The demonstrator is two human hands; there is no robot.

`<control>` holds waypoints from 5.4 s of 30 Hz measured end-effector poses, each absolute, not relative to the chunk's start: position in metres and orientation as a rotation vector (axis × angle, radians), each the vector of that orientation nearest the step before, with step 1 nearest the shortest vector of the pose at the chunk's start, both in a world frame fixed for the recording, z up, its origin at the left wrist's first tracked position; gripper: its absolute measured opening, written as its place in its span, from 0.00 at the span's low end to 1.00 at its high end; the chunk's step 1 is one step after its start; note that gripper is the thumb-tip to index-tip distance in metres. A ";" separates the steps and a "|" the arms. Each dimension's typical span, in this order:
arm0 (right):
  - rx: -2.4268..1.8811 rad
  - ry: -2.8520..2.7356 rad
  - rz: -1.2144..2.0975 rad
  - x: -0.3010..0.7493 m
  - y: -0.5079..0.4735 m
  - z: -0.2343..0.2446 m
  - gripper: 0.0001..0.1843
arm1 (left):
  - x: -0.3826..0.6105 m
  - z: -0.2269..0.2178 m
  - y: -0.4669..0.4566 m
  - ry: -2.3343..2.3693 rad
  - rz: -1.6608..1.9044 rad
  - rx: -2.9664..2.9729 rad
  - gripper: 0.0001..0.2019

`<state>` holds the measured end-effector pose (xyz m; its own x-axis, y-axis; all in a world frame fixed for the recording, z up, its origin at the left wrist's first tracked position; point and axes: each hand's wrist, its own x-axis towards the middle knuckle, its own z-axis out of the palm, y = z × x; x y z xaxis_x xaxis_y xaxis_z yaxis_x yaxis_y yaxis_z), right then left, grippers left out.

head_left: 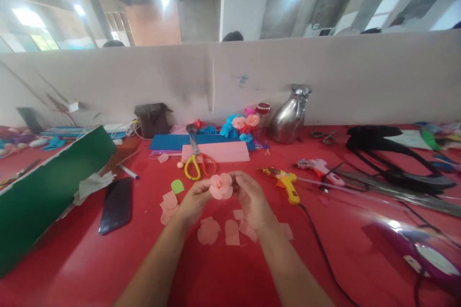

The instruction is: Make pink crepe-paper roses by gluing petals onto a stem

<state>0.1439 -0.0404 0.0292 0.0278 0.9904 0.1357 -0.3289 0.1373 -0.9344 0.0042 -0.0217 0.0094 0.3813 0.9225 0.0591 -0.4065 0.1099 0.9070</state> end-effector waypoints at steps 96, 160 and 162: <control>-1.202 -1.145 1.224 0.126 -0.038 0.012 0.08 | 0.017 0.000 -0.015 0.767 1.309 0.571 0.09; -2.203 -1.207 0.493 0.299 -0.013 -0.007 0.14 | 0.004 0.004 -0.005 0.916 1.136 0.291 0.09; -1.883 -0.995 0.770 0.290 -0.016 0.005 0.11 | 0.003 0.005 -0.006 0.894 1.128 0.304 0.09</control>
<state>0.2895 -0.0162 0.0050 0.4938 0.8605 -0.1254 0.3379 -0.3227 -0.8841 0.0035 -0.0057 0.0054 0.1380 0.8760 -0.4622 -0.6497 0.4323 0.6253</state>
